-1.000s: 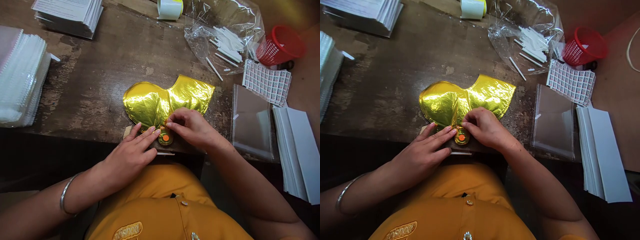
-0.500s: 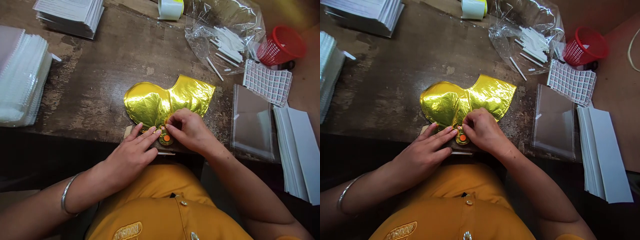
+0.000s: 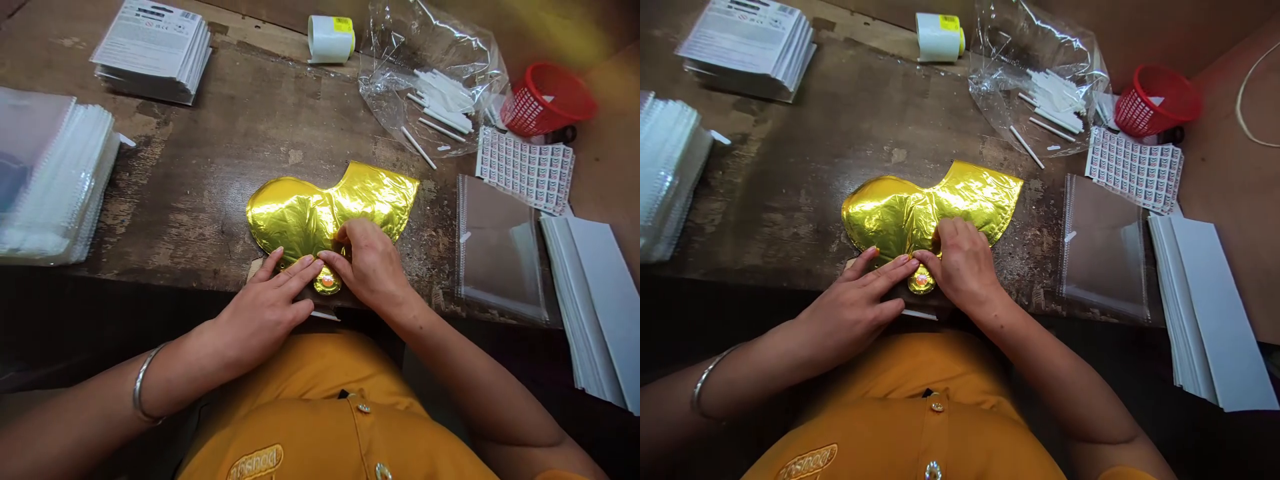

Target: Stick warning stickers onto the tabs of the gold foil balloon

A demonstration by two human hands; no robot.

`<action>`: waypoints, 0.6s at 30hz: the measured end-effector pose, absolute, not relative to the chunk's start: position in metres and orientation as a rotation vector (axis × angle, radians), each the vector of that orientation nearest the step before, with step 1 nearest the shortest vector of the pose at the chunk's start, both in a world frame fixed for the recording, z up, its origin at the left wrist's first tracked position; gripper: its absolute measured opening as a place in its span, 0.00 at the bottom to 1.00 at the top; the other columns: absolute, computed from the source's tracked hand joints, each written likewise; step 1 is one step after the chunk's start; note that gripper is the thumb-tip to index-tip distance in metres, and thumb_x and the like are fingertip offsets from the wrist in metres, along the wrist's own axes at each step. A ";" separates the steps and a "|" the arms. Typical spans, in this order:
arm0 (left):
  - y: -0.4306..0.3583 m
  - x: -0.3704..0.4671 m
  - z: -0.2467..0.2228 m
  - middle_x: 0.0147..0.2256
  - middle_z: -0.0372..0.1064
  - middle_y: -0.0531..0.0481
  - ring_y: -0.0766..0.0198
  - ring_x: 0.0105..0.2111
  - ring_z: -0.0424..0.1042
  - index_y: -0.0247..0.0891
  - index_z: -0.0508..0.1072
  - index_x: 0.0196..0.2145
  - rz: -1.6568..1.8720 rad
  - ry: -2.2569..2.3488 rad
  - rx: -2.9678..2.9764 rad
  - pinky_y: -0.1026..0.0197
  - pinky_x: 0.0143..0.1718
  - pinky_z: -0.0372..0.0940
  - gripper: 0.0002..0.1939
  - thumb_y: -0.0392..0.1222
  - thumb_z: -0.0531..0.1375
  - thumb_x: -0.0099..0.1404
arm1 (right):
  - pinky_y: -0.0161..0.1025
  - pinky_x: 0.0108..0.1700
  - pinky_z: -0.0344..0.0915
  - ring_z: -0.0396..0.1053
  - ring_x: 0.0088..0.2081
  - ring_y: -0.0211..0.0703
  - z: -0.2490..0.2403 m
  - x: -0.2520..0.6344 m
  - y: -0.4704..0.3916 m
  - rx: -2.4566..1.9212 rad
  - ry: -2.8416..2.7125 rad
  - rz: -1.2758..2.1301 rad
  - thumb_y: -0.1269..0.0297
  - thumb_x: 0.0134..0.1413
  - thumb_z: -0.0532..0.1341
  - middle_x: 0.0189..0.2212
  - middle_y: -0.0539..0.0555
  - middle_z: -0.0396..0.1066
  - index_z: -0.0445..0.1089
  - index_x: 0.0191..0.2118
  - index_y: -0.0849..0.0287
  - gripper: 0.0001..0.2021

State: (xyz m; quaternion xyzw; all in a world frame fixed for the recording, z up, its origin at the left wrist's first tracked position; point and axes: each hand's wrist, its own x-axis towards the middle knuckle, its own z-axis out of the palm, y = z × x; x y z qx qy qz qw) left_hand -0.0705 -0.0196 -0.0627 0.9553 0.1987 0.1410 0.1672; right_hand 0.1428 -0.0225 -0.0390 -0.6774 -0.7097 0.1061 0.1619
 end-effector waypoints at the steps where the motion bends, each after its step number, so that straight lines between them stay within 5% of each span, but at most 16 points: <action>1: -0.020 -0.071 -0.063 0.63 0.56 0.36 0.47 0.62 0.58 0.36 0.72 0.28 0.401 0.563 2.717 0.36 0.65 0.40 0.06 0.31 0.57 0.62 | 0.42 0.38 0.59 0.63 0.36 0.47 -0.041 0.143 -0.022 -1.952 -2.015 0.283 0.57 0.55 0.62 0.33 0.56 0.68 0.64 0.36 0.58 0.11; 4: -0.019 -0.071 -0.061 0.62 0.58 0.37 0.48 0.62 0.59 0.37 0.73 0.29 0.375 0.573 2.697 0.34 0.63 0.43 0.07 0.32 0.57 0.64 | 0.41 0.37 0.60 0.64 0.34 0.46 -0.043 0.143 -0.021 -1.989 -1.881 0.249 0.65 0.60 0.56 0.33 0.56 0.68 0.64 0.37 0.58 0.03; 10: -0.019 -0.066 -0.058 0.62 0.56 0.33 0.43 0.60 0.57 0.34 0.74 0.27 0.378 0.598 2.699 0.41 0.57 0.60 0.06 0.32 0.59 0.61 | 0.46 0.47 0.62 0.65 0.43 0.52 -0.048 0.144 -0.023 -1.797 -2.090 0.259 0.64 0.59 0.57 0.40 0.60 0.68 0.66 0.41 0.59 0.06; 14: -0.023 -0.070 -0.050 0.61 0.58 0.35 0.43 0.57 0.59 0.35 0.73 0.28 0.378 0.718 2.691 0.38 0.54 0.62 0.07 0.32 0.58 0.63 | 0.45 0.44 0.66 0.69 0.41 0.47 -0.043 0.161 -0.023 -1.782 -1.930 0.322 0.74 0.58 0.52 0.40 0.59 0.71 0.68 0.42 0.59 0.10; 18: -0.032 -0.076 -0.043 0.60 0.58 0.36 0.46 0.59 0.57 0.35 0.73 0.28 0.453 0.808 2.633 0.39 0.56 0.60 0.08 0.35 0.57 0.64 | 0.52 0.55 0.65 0.67 0.52 0.51 -0.032 0.169 -0.038 -1.382 -2.284 0.440 0.69 0.56 0.59 0.50 0.58 0.72 0.69 0.50 0.57 0.15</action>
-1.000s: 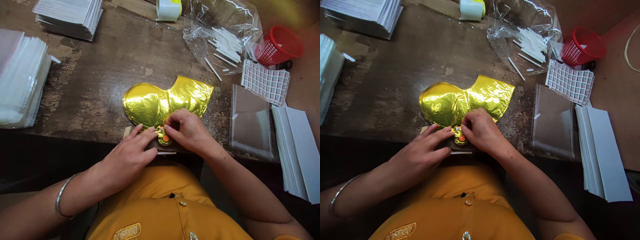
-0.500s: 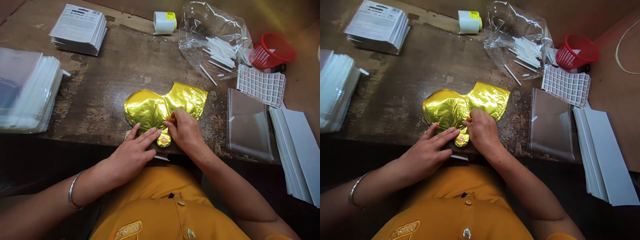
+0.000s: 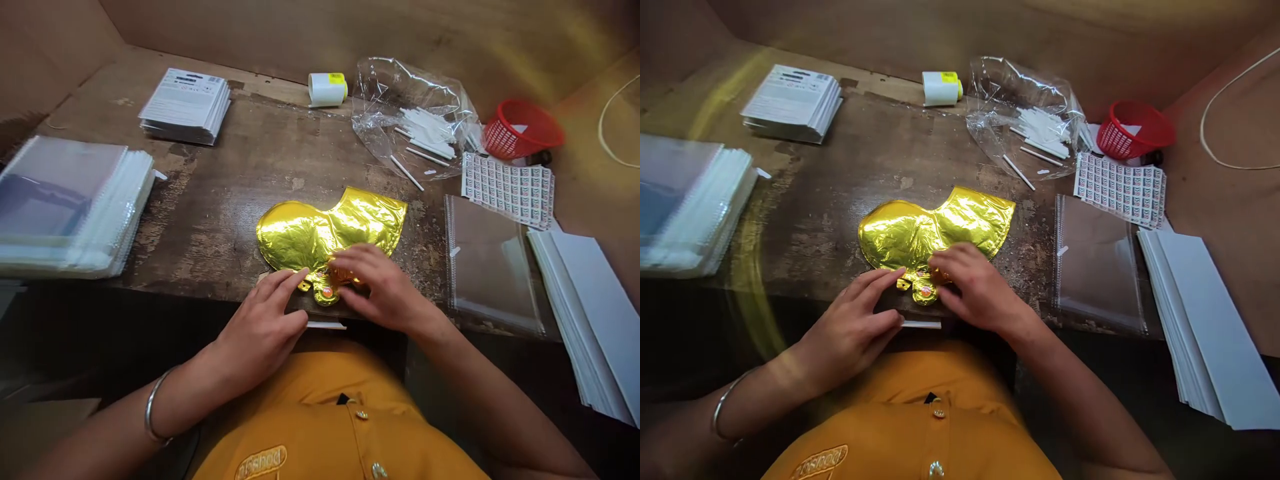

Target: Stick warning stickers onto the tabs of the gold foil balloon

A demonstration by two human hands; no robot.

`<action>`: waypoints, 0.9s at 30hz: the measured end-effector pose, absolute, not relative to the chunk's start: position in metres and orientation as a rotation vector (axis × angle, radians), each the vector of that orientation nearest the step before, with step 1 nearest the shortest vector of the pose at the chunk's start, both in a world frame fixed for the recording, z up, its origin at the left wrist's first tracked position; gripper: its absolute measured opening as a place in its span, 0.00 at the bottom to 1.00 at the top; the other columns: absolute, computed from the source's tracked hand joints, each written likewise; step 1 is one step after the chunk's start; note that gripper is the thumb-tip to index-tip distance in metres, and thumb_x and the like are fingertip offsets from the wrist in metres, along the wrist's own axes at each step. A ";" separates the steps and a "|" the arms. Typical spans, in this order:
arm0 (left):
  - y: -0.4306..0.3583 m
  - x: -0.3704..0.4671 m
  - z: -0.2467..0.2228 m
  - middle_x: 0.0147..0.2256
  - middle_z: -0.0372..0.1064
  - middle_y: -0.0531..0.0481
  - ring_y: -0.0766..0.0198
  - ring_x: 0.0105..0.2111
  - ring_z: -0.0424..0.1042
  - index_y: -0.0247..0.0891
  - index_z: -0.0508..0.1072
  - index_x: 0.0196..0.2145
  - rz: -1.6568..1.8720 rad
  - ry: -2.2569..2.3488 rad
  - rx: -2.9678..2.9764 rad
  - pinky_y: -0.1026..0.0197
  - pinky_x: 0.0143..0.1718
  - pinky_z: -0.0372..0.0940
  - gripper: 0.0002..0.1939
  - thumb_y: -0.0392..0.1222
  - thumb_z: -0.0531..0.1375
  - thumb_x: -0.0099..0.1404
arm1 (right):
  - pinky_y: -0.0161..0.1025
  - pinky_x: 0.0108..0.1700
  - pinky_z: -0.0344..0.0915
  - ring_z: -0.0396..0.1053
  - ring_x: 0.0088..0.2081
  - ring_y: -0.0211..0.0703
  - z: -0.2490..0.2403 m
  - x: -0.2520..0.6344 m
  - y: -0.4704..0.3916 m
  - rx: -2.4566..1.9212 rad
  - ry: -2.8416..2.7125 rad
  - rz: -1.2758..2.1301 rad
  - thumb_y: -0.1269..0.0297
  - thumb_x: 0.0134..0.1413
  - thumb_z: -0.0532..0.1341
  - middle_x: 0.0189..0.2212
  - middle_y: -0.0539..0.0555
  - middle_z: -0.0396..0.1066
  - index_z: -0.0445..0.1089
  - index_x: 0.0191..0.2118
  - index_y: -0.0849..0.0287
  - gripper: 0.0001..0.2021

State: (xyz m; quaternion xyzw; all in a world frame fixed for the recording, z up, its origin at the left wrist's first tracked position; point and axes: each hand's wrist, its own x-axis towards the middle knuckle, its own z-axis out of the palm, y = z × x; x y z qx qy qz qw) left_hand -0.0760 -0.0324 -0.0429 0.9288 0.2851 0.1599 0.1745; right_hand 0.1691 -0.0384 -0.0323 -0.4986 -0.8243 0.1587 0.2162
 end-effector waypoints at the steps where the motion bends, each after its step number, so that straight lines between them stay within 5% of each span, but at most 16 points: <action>1: -0.035 -0.077 -0.043 0.60 0.58 0.37 0.47 0.59 0.57 0.36 0.73 0.28 0.455 0.803 2.636 0.39 0.57 0.59 0.08 0.35 0.57 0.65 | 0.52 0.56 0.65 0.66 0.53 0.51 -0.032 0.168 -0.044 -1.293 -2.381 0.443 0.69 0.56 0.60 0.52 0.58 0.72 0.69 0.51 0.57 0.16; 5: -0.038 -0.076 -0.046 0.60 0.60 0.38 0.50 0.59 0.59 0.36 0.72 0.28 0.438 0.780 2.664 0.38 0.59 0.57 0.09 0.34 0.56 0.65 | 0.48 0.54 0.68 0.70 0.51 0.49 -0.038 0.162 -0.055 -1.190 -2.409 0.388 0.73 0.61 0.55 0.49 0.60 0.74 0.73 0.48 0.59 0.13; 9: -0.036 -0.076 -0.043 0.59 0.60 0.37 0.51 0.58 0.62 0.36 0.74 0.30 0.484 0.739 2.648 0.40 0.58 0.59 0.10 0.35 0.54 0.67 | 0.42 0.41 0.71 0.74 0.38 0.45 -0.037 0.163 -0.046 -1.319 -2.153 0.577 0.70 0.60 0.57 0.35 0.58 0.77 0.75 0.37 0.60 0.08; 15: -0.032 -0.074 -0.029 0.58 0.61 0.41 0.50 0.57 0.61 0.37 0.74 0.30 0.627 0.760 2.653 0.44 0.57 0.61 0.07 0.35 0.57 0.65 | 0.34 0.25 0.57 0.61 0.22 0.34 -0.030 0.168 -0.020 -1.517 -1.487 1.116 0.56 0.50 0.66 0.18 0.47 0.65 0.68 0.22 0.60 0.14; 19: -0.030 -0.069 -0.022 0.58 0.62 0.41 0.49 0.59 0.60 0.37 0.73 0.30 0.698 0.675 2.705 0.44 0.60 0.58 0.07 0.35 0.58 0.65 | 0.33 0.23 0.52 0.56 0.20 0.32 -0.033 0.170 -0.010 -1.490 -1.164 1.367 0.47 0.45 0.65 0.17 0.45 0.61 0.68 0.23 0.61 0.20; 27: -0.032 -0.052 -0.019 0.63 0.54 0.34 0.47 0.65 0.50 0.34 0.70 0.29 0.530 0.562 2.788 0.47 0.62 0.55 0.06 0.32 0.57 0.64 | 0.33 0.24 0.53 0.57 0.22 0.32 -0.033 0.166 -0.010 -1.497 -1.144 1.314 0.52 0.36 0.71 0.19 0.46 0.64 0.66 0.22 0.60 0.19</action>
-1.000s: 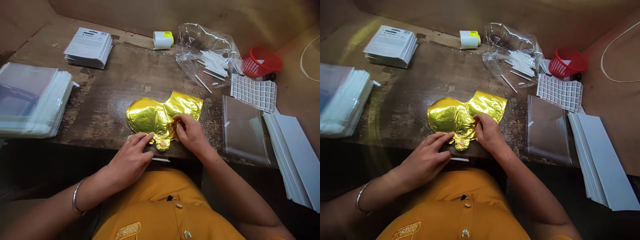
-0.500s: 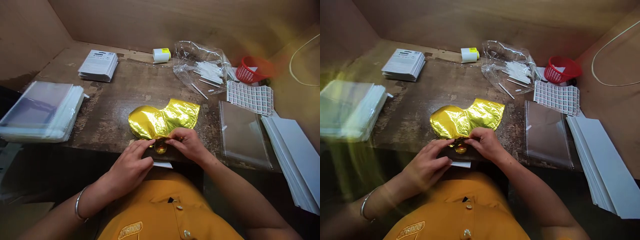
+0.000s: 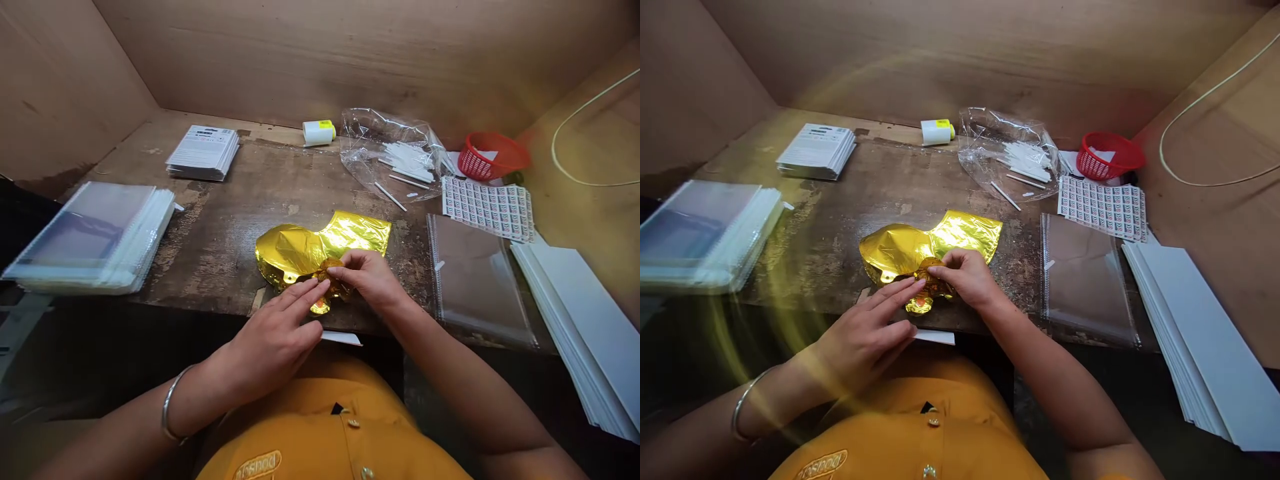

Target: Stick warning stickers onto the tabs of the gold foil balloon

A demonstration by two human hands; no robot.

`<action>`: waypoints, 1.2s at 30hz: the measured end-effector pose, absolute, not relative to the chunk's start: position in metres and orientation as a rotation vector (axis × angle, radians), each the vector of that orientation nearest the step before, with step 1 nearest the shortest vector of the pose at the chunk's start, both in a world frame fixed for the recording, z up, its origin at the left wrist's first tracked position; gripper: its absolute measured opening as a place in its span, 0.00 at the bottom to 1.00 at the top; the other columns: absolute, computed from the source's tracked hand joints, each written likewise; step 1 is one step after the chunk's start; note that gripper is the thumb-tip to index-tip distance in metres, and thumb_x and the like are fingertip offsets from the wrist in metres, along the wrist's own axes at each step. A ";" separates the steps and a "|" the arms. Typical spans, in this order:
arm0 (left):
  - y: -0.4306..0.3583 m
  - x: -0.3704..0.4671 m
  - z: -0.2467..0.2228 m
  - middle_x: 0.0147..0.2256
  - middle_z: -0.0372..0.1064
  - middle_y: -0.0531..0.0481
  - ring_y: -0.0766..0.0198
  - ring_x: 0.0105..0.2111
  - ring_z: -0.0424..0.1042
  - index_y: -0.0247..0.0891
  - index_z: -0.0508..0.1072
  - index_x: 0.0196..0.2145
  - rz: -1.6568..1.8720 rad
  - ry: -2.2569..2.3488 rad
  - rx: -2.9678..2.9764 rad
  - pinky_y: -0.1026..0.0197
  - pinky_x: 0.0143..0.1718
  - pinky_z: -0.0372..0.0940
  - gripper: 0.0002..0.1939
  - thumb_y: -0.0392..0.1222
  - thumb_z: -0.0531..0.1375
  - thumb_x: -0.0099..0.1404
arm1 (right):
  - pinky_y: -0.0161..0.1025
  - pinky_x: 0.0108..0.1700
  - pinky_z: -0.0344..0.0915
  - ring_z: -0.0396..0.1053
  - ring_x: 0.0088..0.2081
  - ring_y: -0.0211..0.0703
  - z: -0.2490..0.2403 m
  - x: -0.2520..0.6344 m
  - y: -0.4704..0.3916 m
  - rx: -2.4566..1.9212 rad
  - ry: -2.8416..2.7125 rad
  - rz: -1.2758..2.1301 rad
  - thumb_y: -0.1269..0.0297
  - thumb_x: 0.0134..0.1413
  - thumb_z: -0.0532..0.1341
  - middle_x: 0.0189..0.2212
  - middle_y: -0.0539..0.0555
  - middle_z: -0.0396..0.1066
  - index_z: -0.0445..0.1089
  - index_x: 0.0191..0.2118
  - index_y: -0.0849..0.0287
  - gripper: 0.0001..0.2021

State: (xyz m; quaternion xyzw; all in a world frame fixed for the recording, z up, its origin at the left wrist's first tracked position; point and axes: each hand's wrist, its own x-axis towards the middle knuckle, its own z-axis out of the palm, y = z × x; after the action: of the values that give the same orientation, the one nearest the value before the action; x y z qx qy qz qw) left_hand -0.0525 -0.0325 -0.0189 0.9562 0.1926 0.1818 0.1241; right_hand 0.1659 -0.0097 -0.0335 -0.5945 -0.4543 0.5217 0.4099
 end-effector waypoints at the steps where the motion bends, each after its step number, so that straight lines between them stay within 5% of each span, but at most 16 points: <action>1: -0.033 -0.051 -0.018 0.64 0.52 0.33 0.47 0.66 0.49 0.34 0.70 0.29 0.518 0.562 2.789 0.47 0.63 0.55 0.06 0.32 0.57 0.64 | 0.32 0.24 0.52 0.56 0.21 0.32 -0.033 0.166 -0.009 -1.491 -1.162 1.325 0.50 0.36 0.71 0.18 0.45 0.63 0.65 0.21 0.60 0.19; 5: -0.034 -0.045 -0.019 0.65 0.47 0.29 0.43 0.66 0.46 0.33 0.68 0.29 0.474 0.698 2.776 0.43 0.61 0.56 0.06 0.32 0.56 0.64 | 0.32 0.21 0.47 0.52 0.18 0.30 -0.033 0.166 -0.004 -1.474 -1.193 1.432 0.43 0.42 0.66 0.15 0.44 0.58 0.62 0.20 0.59 0.23; 11: -0.035 -0.050 -0.032 0.62 0.57 0.35 0.44 0.66 0.49 0.35 0.70 0.31 0.350 0.706 2.815 0.39 0.61 0.55 0.06 0.32 0.55 0.66 | 0.32 0.21 0.49 0.51 0.19 0.31 -0.036 0.164 0.002 -1.453 -1.143 1.384 0.40 0.39 0.65 0.15 0.44 0.56 0.62 0.20 0.59 0.25; 17: -0.027 -0.049 -0.022 0.53 0.69 0.40 0.52 0.53 0.69 0.34 0.71 0.34 0.290 0.647 2.827 0.49 0.56 0.64 0.05 0.32 0.55 0.66 | 0.35 0.26 0.58 0.60 0.22 0.36 -0.041 0.166 0.012 -1.493 -1.077 1.298 0.40 0.46 0.60 0.20 0.48 0.62 0.60 0.23 0.57 0.22; 21: -0.011 -0.041 -0.015 0.59 0.62 0.36 0.45 0.60 0.61 0.34 0.73 0.35 0.296 0.525 2.890 0.44 0.59 0.59 0.07 0.37 0.56 0.66 | 0.33 0.24 0.54 0.55 0.22 0.34 -0.040 0.160 0.008 -1.516 -1.152 1.202 0.44 0.48 0.59 0.18 0.46 0.58 0.60 0.21 0.57 0.21; 27: -0.004 -0.040 -0.022 0.56 0.66 0.36 0.45 0.55 0.67 0.36 0.73 0.38 0.047 0.531 2.833 0.37 0.55 0.61 0.09 0.38 0.54 0.67 | 0.33 0.25 0.52 0.53 0.22 0.33 -0.025 0.158 0.003 -1.511 -1.263 0.941 0.50 0.50 0.61 0.17 0.45 0.55 0.61 0.18 0.58 0.20; 32: -0.007 -0.042 -0.021 0.63 0.54 0.34 0.42 0.62 0.57 0.36 0.73 0.35 0.026 0.530 2.744 0.33 0.57 0.56 0.09 0.36 0.53 0.68 | 0.36 0.29 0.62 0.62 0.25 0.37 -0.019 0.186 0.025 -1.344 -0.806 0.597 0.42 0.53 0.57 0.22 0.47 0.62 0.63 0.26 0.56 0.20; 36: -0.003 -0.041 -0.022 0.62 0.55 0.35 0.41 0.62 0.54 0.36 0.72 0.33 0.088 0.522 2.721 0.34 0.57 0.55 0.08 0.36 0.54 0.66 | 0.44 0.42 0.67 0.70 0.41 0.47 -0.027 0.182 0.003 -1.404 -1.295 0.803 0.44 0.46 0.64 0.38 0.56 0.73 0.71 0.39 0.56 0.21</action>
State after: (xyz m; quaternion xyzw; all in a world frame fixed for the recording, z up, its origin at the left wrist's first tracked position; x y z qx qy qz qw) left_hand -0.0411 -0.0034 -0.0220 0.9649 0.1850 0.0311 0.1838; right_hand 0.1819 0.0032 -0.0267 -0.5829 -0.5377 0.3336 0.5097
